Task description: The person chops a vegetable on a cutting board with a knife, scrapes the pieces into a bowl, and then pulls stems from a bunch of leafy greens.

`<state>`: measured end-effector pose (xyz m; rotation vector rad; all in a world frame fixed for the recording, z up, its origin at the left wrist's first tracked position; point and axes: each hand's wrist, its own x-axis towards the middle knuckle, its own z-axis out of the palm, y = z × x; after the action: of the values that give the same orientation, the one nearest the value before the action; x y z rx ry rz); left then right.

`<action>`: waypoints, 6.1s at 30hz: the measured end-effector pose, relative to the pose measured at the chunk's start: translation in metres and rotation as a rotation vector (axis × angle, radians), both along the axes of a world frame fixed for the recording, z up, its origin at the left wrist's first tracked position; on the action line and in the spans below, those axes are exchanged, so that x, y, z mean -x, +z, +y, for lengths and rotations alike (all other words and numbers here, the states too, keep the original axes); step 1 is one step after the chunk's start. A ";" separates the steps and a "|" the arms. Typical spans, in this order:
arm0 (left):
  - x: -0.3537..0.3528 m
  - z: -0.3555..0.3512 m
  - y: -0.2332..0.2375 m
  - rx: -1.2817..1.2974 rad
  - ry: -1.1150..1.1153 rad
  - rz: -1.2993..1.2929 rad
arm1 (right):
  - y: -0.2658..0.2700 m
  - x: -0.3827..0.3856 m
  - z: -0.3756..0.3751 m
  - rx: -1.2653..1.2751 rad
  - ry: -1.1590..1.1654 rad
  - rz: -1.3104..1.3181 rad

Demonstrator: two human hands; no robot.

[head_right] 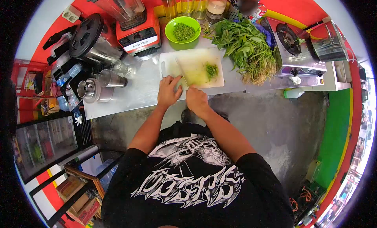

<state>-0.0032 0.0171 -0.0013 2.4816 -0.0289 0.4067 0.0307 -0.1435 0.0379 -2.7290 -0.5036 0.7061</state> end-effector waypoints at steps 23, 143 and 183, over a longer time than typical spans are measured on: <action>0.001 -0.001 -0.002 -0.064 0.030 -0.013 | 0.003 -0.002 0.003 0.058 0.040 -0.021; -0.031 -0.067 0.067 -0.176 -0.400 0.036 | 0.037 0.000 -0.156 -0.777 -0.508 0.159; -0.050 -0.039 -0.002 0.039 0.067 0.139 | 0.061 0.026 -0.157 -0.740 -0.434 0.079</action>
<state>0.0465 -0.0216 -0.0035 2.4708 0.1183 0.2588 0.0048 -0.3009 0.0990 -2.0002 -0.1007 0.3983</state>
